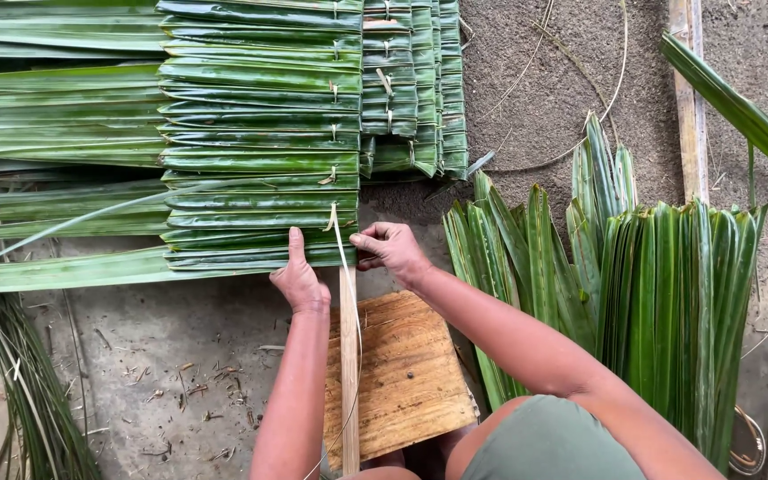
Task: Weaving palm leaves over a wooden slat to create a thatched mat
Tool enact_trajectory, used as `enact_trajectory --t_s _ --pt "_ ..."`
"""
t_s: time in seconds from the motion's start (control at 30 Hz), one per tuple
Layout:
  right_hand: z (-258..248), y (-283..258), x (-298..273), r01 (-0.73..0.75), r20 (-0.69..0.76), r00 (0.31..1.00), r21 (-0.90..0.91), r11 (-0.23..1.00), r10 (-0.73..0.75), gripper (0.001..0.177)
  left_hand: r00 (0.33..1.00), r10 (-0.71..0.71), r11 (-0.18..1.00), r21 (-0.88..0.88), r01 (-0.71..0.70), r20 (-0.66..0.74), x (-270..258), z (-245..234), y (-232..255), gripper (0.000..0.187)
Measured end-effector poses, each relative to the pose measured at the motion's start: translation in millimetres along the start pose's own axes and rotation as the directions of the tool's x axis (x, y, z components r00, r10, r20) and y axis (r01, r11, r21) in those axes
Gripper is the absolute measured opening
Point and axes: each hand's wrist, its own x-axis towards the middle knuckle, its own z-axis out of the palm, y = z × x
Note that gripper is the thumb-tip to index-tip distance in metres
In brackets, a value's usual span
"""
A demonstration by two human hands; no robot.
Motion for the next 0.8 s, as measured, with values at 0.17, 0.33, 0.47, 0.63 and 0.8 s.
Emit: enact_trajectory --t_s 0.17,0.33,0.47,0.63,0.8 --pt "-9 9 5 0.019 0.062 0.998 -0.081 0.997 -0.014 0.021 1.000 0.002 1.000 0.008 -0.002 -0.006 1 -3 -3 0.033" --pt "-1 -13 -3 0.005 0.063 0.998 -0.115 0.993 0.002 0.022 1.000 0.011 1.000 0.008 -0.011 -0.012 0 -3 -4 0.036" --pt "14 -30 24 -0.004 0.104 0.994 -0.156 0.988 0.020 0.034 1.000 0.028 0.999 0.019 -0.027 -0.014 -3 3 5 0.036" --pt "19 -24 35 -0.072 0.116 0.990 -0.064 0.995 0.079 0.040 0.998 0.051 0.999 0.016 -0.051 -0.019 1 4 1 0.036" --pt "11 -25 44 -0.224 0.203 0.955 0.026 0.974 0.215 0.036 0.998 0.063 0.998 0.012 -0.063 0.005 6 -4 -5 0.038"
